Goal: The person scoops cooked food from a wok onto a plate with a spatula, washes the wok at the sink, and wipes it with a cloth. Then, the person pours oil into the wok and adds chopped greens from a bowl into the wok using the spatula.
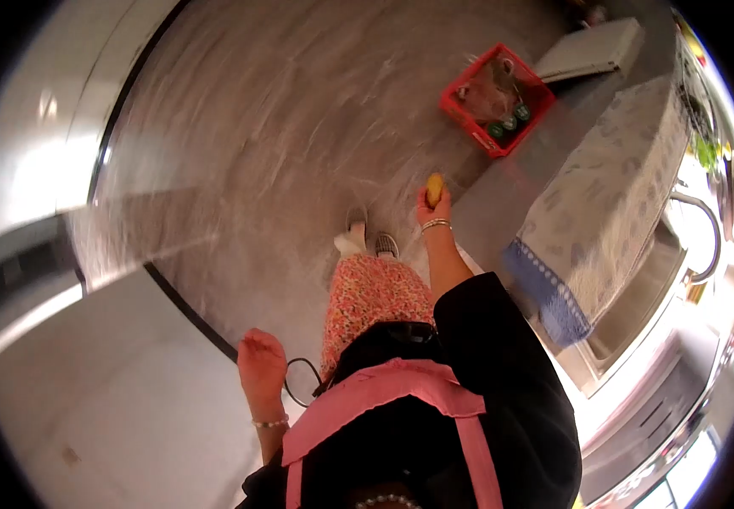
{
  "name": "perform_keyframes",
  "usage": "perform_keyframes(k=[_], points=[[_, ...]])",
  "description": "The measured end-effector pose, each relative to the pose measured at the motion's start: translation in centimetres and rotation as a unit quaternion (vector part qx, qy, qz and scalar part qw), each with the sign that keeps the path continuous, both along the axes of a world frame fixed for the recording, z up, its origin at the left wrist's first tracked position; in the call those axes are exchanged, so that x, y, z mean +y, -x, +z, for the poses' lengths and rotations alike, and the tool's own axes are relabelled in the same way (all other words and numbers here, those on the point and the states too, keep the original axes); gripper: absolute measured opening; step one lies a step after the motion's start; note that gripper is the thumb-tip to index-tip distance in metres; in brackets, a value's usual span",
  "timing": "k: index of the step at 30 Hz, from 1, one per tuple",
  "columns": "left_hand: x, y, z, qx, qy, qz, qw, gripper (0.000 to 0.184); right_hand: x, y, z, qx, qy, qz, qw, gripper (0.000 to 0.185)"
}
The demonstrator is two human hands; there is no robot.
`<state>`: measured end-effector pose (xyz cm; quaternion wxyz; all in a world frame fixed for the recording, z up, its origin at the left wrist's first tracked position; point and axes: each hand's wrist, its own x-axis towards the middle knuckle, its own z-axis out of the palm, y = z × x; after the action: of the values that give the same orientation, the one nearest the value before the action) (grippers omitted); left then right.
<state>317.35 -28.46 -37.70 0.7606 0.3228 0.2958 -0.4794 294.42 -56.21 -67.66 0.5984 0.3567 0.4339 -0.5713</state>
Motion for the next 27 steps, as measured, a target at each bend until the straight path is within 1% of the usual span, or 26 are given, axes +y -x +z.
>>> perform_keyframes(k=[2, 3, 4, 5, 6, 7, 10, 11, 12, 14, 15, 17, 18, 20, 21, 22, 23, 24, 25, 26, 27], points=[[-4.0, -0.8, -0.2, 0.053, -0.039, 0.004, 0.998, 0.009, -1.4, 1.8, -3.4, 0.045, 0.024, -0.023, 0.998, 0.030], [-4.8, -1.4, -1.0, 0.061, -0.041, -0.036, 0.997, 0.010, -2.0, 2.7, -4.3, 0.069, 0.041, -0.031, 0.996, 0.031], [-6.2, -2.2, -2.2, 0.060, -0.061, -0.050, 0.995, 0.011, -3.2, 3.5, -5.5, 0.077, 0.021, -0.039, 0.996, 0.032], [-4.8, -0.8, -3.8, 0.055, -0.066, -0.057, 0.995, 0.011, -2.7, 5.9, -6.6, 0.082, 0.014, -0.042, 0.996, 0.033], [-7.9, -1.5, -5.8, 0.052, -0.076, -0.078, 0.993, 0.012, -5.6, 7.0, -7.8, 0.089, 0.002, -0.058, 0.994, 0.033], [-10.3, -1.5, -6.4, 0.074, -0.059, -0.109, 0.990, 0.012, -8.0, 8.0, -7.8, 0.104, 0.009, -0.057, 0.993, 0.034], [-13.7, -1.2, -8.0, 0.068, -0.111, -0.168, 0.977, 0.012, -13.4, 12.4, -7.2, 0.140, 0.037, -0.059, 0.988, 0.034], [-14.4, -0.8, -8.2, 0.055, -0.131, -0.155, 0.978, 0.010, -15.4, 13.9, -7.6, 0.153, 0.056, -0.065, 0.984, 0.034], [-15.5, -1.6, -8.4, 0.059, -0.137, -0.170, 0.974, 0.010, -17.8, 14.1, -8.0, 0.164, 0.078, -0.070, 0.981, 0.034], [-17.8, -2.1, -8.1, 0.066, -0.156, -0.201, 0.965, 0.009, -22.0, 15.2, -6.9, 0.178, -0.008, 0.006, 0.984, 0.028], [-18.8, -1.9, -8.0, 0.056, -0.155, -0.212, 0.963, 0.009, -22.7, 15.7, -6.7, 0.183, -0.052, 0.045, 0.981, 0.025], [-20.7, -1.0, -7.0, 0.041, -0.154, -0.243, 0.957, 0.009, -20.8, 16.2, -8.7, 0.200, -0.007, 0.049, 0.979, 0.018], [-21.6, -0.7, -6.7, 0.037, -0.146, -0.273, 0.950, 0.009, -19.9, 17.0, -8.6, 0.215, 0.017, 0.047, 0.975, 0.014], [-23.4, 0.1, -7.4, 0.030, -0.119, -0.327, 0.937, 0.010, -14.8, 15.4, -4.7, 0.217, 0.158, 0.048, 0.962, 0.010], [-24.4, 0.5, -8.0, 0.029, -0.102, -0.360, 0.927, 0.012, -11.8, 13.9, -2.8, 0.194, 0.159, 0.075, 0.965, 0.012], [-26.1, 1.3, -8.1, 0.025, -0.086, -0.391, 0.916, 0.013, -8.4, 12.4, -2.7, 0.181, 0.144, 0.071, 0.970, 0.013], [-27.8, 2.2, -8.0, 0.001, -0.079, -0.420, 0.904, 0.012, -4.6, 11.2, -2.4, 0.169, 0.169, 0.115, 0.964, 0.013], [-30.1, 4.1, -7.1, -0.023, -0.072, -0.449, 0.891, 0.011, -0.9, 9.7, -1.7, 0.183, 0.169, 0.146, 0.957, 0.012], [-32.4, 6.1, -6.0, -0.038, -0.042, -0.482, 0.875, 0.012, 2.8, 8.3, 0.8, 0.183, 0.118, 0.160, 0.963, 0.012], [-34.6, 8.3, -4.5, -0.052, -0.017, -0.514, 0.856, 0.013, 5.6, 7.7, 3.8, 0.188, 0.016, 0.205, 0.961, 0.011], [-36.7, 10.0, -3.5, -0.068, 0.010, -0.528, 0.846, 0.013, 9.0, 7.3, 4.9, 0.187, -0.013, 0.220, 0.957, 0.012]])
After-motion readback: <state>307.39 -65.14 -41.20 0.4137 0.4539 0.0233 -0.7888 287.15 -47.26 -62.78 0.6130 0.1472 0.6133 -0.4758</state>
